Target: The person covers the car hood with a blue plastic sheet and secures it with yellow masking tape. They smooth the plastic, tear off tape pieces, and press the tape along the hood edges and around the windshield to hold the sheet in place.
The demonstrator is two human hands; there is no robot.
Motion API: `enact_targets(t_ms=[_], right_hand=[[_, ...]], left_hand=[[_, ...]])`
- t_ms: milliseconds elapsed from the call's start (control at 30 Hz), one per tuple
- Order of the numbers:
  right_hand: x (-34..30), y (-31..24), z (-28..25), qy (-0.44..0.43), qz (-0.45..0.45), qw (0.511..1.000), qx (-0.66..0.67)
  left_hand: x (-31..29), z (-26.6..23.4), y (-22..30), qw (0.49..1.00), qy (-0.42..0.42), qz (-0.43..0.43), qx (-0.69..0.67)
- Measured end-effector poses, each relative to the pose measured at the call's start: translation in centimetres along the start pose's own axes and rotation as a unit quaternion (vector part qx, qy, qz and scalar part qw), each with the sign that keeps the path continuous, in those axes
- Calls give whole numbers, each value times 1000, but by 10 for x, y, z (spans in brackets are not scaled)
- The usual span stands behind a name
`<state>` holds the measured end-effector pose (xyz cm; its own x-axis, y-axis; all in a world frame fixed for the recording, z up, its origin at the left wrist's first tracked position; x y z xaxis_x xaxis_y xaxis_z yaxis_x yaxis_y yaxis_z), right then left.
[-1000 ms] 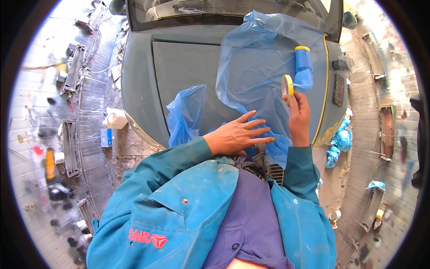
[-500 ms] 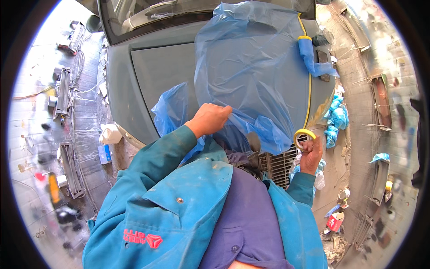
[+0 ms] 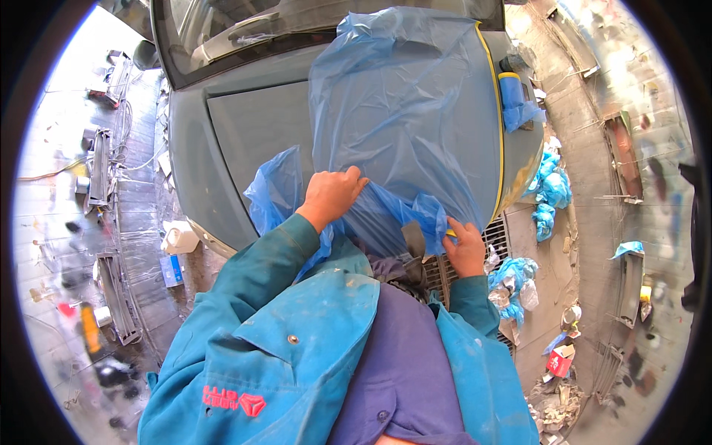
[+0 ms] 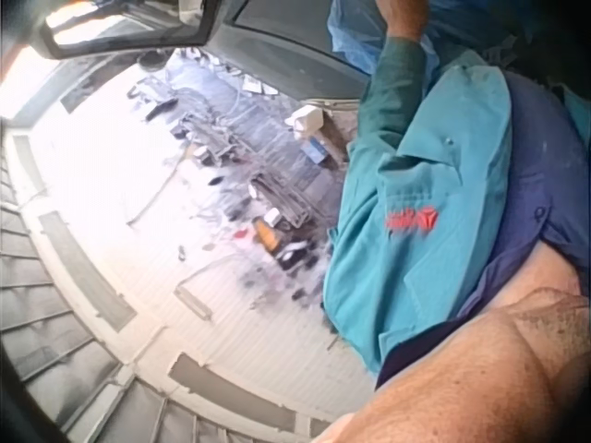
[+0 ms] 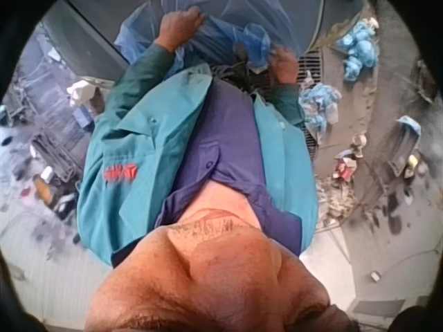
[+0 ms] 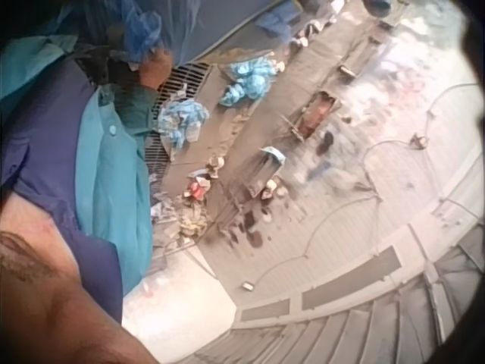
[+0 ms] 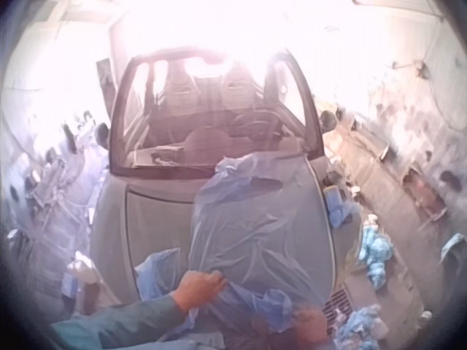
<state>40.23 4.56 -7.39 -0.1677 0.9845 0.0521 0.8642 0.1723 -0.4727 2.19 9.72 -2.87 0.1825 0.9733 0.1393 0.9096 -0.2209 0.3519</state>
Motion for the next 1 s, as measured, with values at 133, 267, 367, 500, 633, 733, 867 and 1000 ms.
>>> enact_targets(t_ms=[133, 267, 367, 500, 633, 733, 867, 1000], right_hand=[[11, -12, -1, -53, 8, 997, 61], [31, -40, -10, -94, 82, 951, 283], [56, -69, -17, -195, 126, 883, 407], [78, -101, -19, -197, 103, 851, 475], [80, -75, -48, -74, 174, 751, 633], [68, -39, -69, 26, 228, 710, 666], [44, -8, -71, 89, 260, 690, 669], [9, 1, -58, 104, 291, 676, 669]], left_hand=[[-8, 5, 2, 996, 88, 20, 16], [-13, 4, 2, 994, 110, 6, 25], [-15, -8, 1, 993, 120, 2, 18], [-24, -35, 13, 980, 166, 110, 17], [-40, -39, 50, 958, 103, 264, -47], [-37, -11, 83, 925, -23, 378, -25], [-23, 38, 104, 889, -7, 458, -13], [-3, 71, 107, 907, -18, 420, -3]])
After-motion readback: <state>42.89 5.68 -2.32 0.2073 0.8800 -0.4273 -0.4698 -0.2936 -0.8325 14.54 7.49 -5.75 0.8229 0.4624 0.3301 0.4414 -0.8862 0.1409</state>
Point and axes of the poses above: each hand's wrist, its own x-axis towards the middle knuckle, its own z-axis out of the palm, y = z × x, the point moved 1 cm from there along x, towards the middle knuckle, and after that the axes turned 4 degrees about -x, right-handed, at the moved point
